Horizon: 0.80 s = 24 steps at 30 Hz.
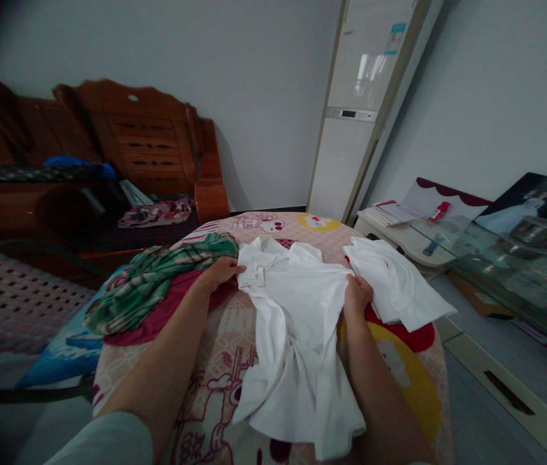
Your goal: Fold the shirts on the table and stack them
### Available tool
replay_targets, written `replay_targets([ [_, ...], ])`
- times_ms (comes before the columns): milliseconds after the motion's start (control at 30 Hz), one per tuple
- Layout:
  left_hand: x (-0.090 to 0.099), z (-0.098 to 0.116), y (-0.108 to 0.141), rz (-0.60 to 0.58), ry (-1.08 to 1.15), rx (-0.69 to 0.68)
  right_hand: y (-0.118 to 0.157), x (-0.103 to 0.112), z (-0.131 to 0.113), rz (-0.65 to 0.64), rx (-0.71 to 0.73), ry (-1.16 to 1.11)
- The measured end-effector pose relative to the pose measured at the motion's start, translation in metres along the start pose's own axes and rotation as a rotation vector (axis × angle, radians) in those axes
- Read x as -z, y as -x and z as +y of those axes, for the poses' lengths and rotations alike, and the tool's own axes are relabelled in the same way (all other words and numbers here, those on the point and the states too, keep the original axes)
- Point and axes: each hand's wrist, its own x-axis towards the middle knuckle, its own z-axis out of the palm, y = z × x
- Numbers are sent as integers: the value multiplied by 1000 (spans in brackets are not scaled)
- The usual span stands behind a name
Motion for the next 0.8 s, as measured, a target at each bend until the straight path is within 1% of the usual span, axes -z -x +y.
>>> replay_targets([
  [67,2,2,1,3,-36,-24,0,2,-2,-6,32,18],
  [100,3,2,1,2,-59,-36,1,1,-4,-38,51,18],
  [233,4,4,0,16,-187,-56,10,-12,-16,-285,73,16],
  [267,4,4,0,27,-221,-57,10,-14,-17,-301,69,19],
  [333,4,3,-2,45,-278,-58,9,-16,-17,-245,64,9],
  [433,6,1,-3,31,-356,-39,4,-12,-11,-130,23,-24],
  [500,7,3,-3,24,-469,-15,1,-8,-6,-120,-14,-8],
  [533,7,6,-1,54,-560,-21,0,-7,-4,-123,-27,7],
  [600,3,13,3,205,-758,-107,0,-6,-2,-141,-35,32],
  [667,-7,21,9,362,-876,-244,1,-7,-1,-160,-15,34],
  [700,-14,25,13,391,-892,-304,1,-8,-1,-168,-2,28],
  [733,-23,27,16,379,-895,-351,2,-8,-1,-171,9,19],
  [800,-41,27,21,290,-926,-393,3,-9,-2,-173,22,4],
])
